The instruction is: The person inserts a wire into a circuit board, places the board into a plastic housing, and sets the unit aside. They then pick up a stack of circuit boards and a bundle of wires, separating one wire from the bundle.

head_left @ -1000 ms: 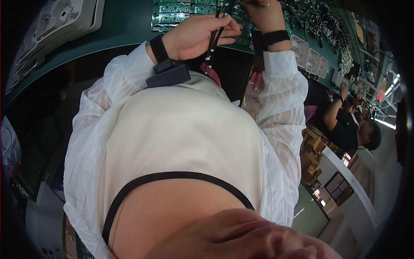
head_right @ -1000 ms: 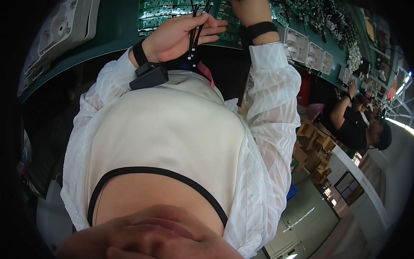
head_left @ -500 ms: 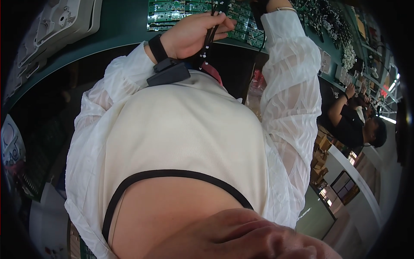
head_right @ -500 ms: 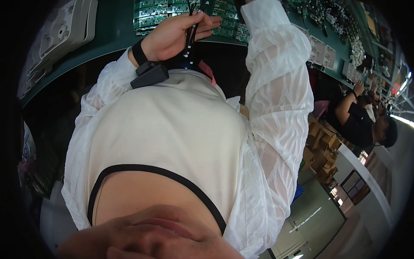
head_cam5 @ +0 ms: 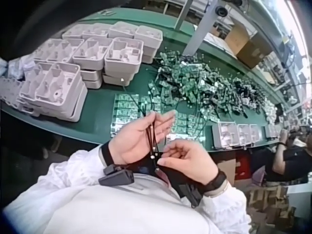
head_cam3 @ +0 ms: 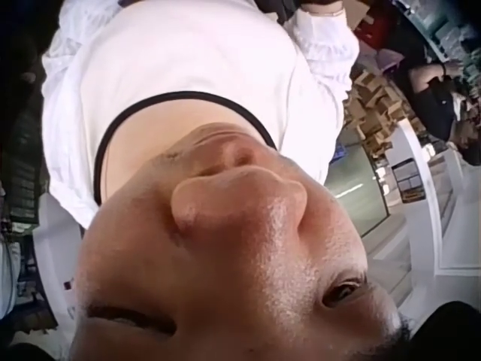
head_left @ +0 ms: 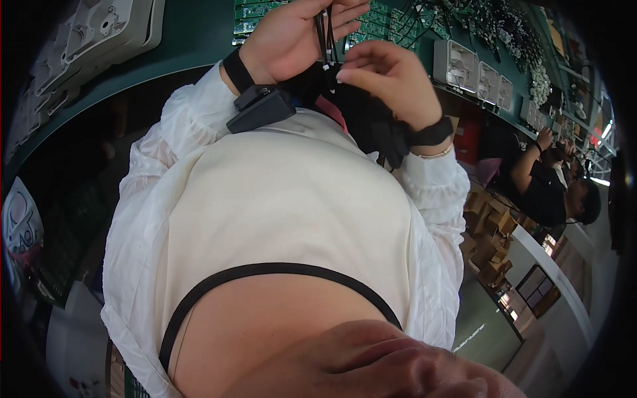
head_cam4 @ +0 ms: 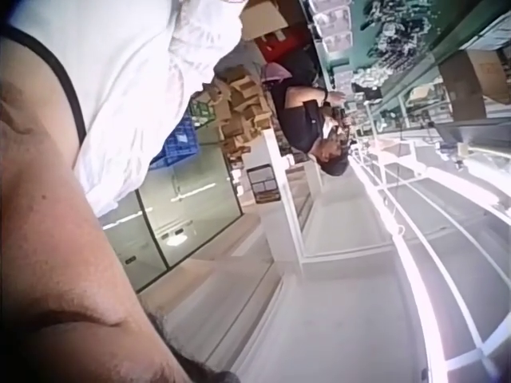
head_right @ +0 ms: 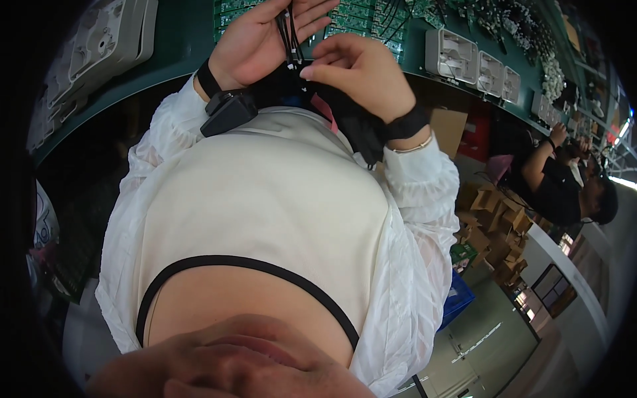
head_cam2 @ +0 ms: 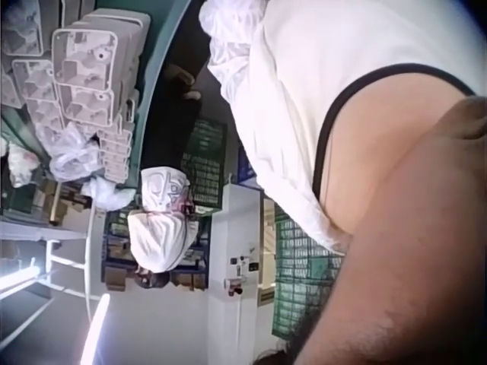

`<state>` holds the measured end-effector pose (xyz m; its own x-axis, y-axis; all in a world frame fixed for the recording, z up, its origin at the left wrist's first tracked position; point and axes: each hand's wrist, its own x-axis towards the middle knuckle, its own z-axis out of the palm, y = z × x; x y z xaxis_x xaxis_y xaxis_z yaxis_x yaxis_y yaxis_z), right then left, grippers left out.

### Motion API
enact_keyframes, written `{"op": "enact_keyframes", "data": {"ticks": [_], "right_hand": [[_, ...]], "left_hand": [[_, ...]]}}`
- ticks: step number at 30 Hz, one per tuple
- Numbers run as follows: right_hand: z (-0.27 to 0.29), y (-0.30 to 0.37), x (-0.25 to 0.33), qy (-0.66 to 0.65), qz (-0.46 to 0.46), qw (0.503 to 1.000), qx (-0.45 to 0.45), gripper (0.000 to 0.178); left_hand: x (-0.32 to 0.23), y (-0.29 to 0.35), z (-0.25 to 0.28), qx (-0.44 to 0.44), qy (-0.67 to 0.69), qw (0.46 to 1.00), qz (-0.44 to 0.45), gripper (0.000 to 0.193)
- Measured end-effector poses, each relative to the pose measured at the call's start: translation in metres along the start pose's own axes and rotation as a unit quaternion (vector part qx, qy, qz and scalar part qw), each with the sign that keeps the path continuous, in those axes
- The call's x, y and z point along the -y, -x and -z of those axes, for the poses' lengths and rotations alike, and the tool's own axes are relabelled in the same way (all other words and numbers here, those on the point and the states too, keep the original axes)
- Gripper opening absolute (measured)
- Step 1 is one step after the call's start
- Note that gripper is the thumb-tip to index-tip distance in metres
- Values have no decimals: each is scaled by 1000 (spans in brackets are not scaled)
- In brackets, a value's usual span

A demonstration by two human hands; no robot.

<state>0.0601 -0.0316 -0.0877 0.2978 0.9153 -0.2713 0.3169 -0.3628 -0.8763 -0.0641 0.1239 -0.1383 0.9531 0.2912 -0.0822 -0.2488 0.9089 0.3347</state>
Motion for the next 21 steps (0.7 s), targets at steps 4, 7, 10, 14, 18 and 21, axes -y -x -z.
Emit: {"op": "enact_keyframes", "data": {"ticks": [4,7,10,14,18,21], "right_hand": [[-7,0,-8,-63,-13,997,34,22],[-2,-1,-10,-3,-9,999,32,22],[8,1,-6,174,23,985,7,17],[19,-3,-22,375,154,904,-135,16],[39,-8,-36,464,149,849,-203,18],[72,-22,-49,477,147,831,-245,18]], "left_hand": [[3,-7,15,140,-94,981,-92,32],[4,-3,9,120,-138,979,-94,31],[2,-2,0,-44,-147,988,-19,30],[-1,-4,-4,-51,-377,924,-42,27],[-13,2,-12,17,-663,742,-96,26],[-20,3,-9,50,-594,802,-20,24]]}}
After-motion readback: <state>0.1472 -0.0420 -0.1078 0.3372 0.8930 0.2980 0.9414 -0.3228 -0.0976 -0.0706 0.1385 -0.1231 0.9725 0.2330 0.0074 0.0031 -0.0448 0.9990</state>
